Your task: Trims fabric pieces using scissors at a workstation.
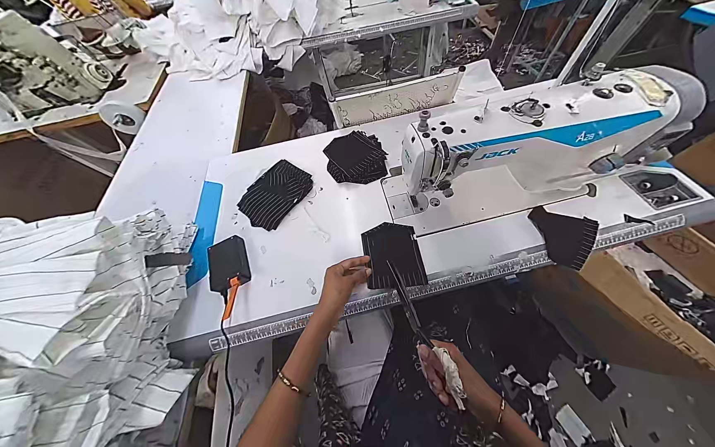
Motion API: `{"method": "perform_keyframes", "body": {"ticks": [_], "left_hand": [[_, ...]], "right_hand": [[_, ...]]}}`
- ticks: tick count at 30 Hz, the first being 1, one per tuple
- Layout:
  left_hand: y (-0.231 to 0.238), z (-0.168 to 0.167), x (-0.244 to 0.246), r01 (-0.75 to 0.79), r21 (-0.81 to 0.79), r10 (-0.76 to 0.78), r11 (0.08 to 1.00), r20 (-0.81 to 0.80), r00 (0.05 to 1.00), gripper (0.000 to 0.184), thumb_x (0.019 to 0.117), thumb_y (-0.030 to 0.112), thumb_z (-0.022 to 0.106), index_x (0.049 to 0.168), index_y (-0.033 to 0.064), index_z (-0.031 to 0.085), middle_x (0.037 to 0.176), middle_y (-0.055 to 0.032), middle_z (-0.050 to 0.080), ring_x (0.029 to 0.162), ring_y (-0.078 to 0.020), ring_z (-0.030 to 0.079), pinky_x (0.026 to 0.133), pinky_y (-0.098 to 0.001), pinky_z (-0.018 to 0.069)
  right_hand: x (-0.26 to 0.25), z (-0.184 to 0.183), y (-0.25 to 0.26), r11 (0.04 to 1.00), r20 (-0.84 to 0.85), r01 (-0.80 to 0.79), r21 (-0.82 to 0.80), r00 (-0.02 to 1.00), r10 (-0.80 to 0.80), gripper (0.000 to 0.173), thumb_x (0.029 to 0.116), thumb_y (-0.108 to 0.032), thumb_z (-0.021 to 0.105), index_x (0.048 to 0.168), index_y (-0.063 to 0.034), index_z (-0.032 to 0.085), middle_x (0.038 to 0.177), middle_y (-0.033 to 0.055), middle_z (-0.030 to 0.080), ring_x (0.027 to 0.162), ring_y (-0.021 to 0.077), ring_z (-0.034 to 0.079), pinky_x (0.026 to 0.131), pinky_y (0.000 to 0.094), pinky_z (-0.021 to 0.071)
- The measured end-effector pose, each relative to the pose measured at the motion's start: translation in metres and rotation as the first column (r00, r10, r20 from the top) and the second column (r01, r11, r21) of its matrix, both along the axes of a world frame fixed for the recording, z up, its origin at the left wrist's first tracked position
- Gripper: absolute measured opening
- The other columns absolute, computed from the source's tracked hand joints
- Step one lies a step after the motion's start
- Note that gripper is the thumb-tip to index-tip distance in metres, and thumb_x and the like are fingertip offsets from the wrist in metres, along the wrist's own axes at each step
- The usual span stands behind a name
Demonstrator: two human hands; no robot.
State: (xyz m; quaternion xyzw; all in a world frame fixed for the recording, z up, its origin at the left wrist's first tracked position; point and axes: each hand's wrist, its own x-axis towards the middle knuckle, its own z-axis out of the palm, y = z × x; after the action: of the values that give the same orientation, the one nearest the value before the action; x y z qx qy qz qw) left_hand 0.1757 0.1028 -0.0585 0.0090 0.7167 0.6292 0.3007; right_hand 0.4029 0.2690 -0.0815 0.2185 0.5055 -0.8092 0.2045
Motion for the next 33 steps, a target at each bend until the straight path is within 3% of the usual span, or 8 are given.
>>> {"method": "perform_keyframes", "body": {"ticks": [4,7,17,23,33], "left_hand": [[0.019,0.006,0.009,-0.245,0.199,0.199,0.949,0.225,0.954,0.026,0.0958,-0.008,0.062,0.121,-0.0084,0.063,0.107,-0.0121,0.071,0.087,-0.0134,0.07,0.082,-0.0275,0.0586],[0.029,0.006,0.013,-0.319,0.24,0.247,0.917,0.285,0.926,0.023,0.0963,-0.008,0.061,0.12,-0.0076,0.064,0.104,-0.01,0.072,0.083,-0.0119,0.07,0.079,-0.0261,0.0589],[0.032,-0.001,0.035,-0.314,0.214,0.28,0.925,0.175,0.944,0.026,0.093,-0.008,0.066,0.119,-0.009,0.066,0.105,-0.013,0.073,0.083,-0.0136,0.071,0.08,-0.028,0.0596],[0.034,-0.007,0.048,-0.312,0.205,0.298,0.928,0.095,0.95,0.028,0.092,-0.006,0.069,0.12,-0.0078,0.067,0.11,-0.013,0.073,0.085,-0.0121,0.07,0.082,-0.0273,0.0585],[0.04,-0.008,0.061,-0.364,0.241,0.356,0.9,0.077,0.931,0.029,0.0945,-0.006,0.065,0.124,-0.008,0.066,0.114,-0.0126,0.073,0.089,-0.0101,0.07,0.085,-0.0255,0.0572]], "right_hand": [[0.012,-0.009,0.011,1.0,-0.013,-0.013,-0.023,1.0,0.013,0.035,0.0988,-0.05,0.058,0.09,-0.0158,0.056,0.062,-0.0095,0.055,0.049,0.0009,0.054,0.048,0.0154,0.0473],[0.02,-0.008,0.019,0.995,0.002,-0.088,0.037,0.996,0.088,0.036,0.0957,-0.052,0.061,0.092,-0.0173,0.055,0.061,-0.0114,0.055,0.05,0.0005,0.055,0.049,0.0161,0.0477],[-0.004,0.002,0.004,0.967,0.016,-0.141,0.213,0.99,0.141,0.036,0.094,-0.048,0.067,0.095,-0.0153,0.054,0.064,-0.0095,0.053,0.053,0.0021,0.054,0.053,0.0187,0.048],[-0.008,-0.007,0.002,0.913,0.039,-0.196,0.358,0.98,0.196,0.044,0.092,-0.058,0.066,0.096,-0.0155,0.054,0.068,-0.0085,0.051,0.056,0.0028,0.053,0.055,0.0211,0.0474],[-0.008,-0.005,0.001,0.86,0.066,-0.251,0.445,0.966,0.248,0.054,0.0897,-0.065,0.064,0.102,-0.0134,0.054,0.072,-0.0069,0.051,0.06,0.0041,0.053,0.06,0.0243,0.0471]]}}
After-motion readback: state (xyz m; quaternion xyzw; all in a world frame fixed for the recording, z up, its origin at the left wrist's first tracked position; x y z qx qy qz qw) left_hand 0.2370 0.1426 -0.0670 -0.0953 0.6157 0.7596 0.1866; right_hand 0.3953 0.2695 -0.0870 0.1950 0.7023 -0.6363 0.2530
